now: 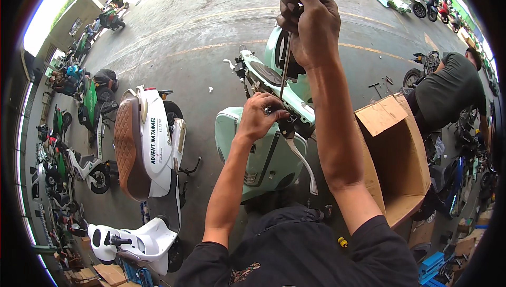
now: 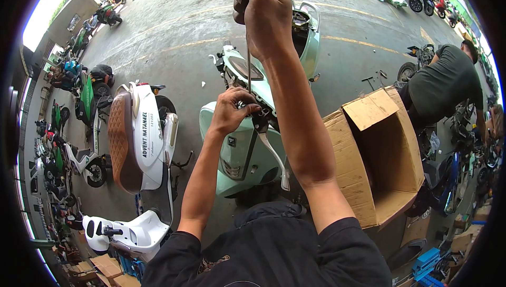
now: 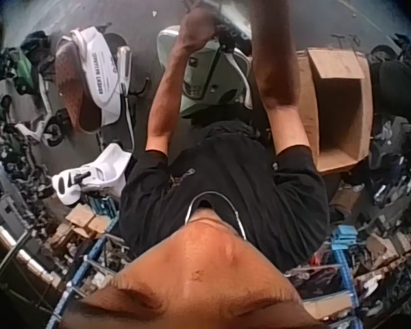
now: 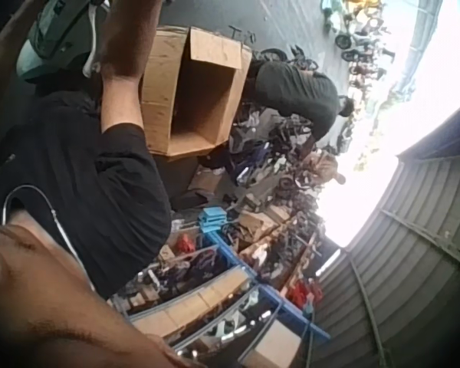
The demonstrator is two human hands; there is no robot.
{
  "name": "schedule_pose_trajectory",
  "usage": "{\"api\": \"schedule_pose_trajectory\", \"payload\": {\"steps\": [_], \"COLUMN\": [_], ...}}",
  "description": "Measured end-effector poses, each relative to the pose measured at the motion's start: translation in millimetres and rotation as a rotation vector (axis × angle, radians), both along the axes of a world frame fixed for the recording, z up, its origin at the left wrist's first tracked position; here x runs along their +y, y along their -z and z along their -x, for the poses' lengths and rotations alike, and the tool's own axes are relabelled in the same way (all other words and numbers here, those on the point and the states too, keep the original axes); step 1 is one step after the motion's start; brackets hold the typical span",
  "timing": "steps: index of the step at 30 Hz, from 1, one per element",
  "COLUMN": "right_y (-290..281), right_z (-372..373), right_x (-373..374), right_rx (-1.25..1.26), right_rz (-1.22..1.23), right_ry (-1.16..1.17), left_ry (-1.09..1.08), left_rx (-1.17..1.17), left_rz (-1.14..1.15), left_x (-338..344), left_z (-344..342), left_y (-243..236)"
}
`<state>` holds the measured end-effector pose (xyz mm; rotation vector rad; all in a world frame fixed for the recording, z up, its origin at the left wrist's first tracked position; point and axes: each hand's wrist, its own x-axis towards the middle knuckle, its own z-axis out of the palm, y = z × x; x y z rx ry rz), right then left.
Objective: The person services a motorcycle brake caliper by cleaning and replacing brake pads, using an impact driver to secure components, and later works on the handlebar assembly with a screwdriver and a cleaning cloth.
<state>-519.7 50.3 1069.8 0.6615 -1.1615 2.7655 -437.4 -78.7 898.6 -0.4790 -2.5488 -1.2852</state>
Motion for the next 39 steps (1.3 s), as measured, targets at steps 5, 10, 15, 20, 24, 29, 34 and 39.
{"api": "schedule_pose_trajectory", "payload": {"steps": [5, 10, 15, 20, 24, 29, 34, 39], "right_y": [5, 22, 36, 43, 46, 46, 43, 25], "right_z": [-1, -4, -4, -7, -8, -14, -13, -10], "right_x": [-2, -20, -36, -41, -43, -50, -44, -37], "right_rx": [0.019, 0.026, 0.018, 0.024, 0.035, 0.089, 0.09, 0.134], "right_rz": [0.027, -0.041, -0.065, -0.132, -0.153, -0.158, -0.336, -0.734], "right_ry": [0.088, -0.002, -0.054, -0.051, -0.058, -0.043, 0.06, 0.302], "left_ry": [-0.051, -0.139, -0.01, 0.011, -0.036, 0.002, 0.07, 0.041], "left_rx": [-0.261, -0.38, -0.518, -0.403, -0.299, -0.175, -0.236, -0.196], "left_rz": [-0.366, -1.258, -1.384, -1.047, -0.691, -0.625, -0.71, -0.684], "left_x": [-10, -24, -26, -22, -14, -11, -11, -10], "left_z": [-3, -1, -1, -6, -9, -3, -2, -1], "left_y": [11, 25, 32, 26, 20, 23, 31, 34]}}
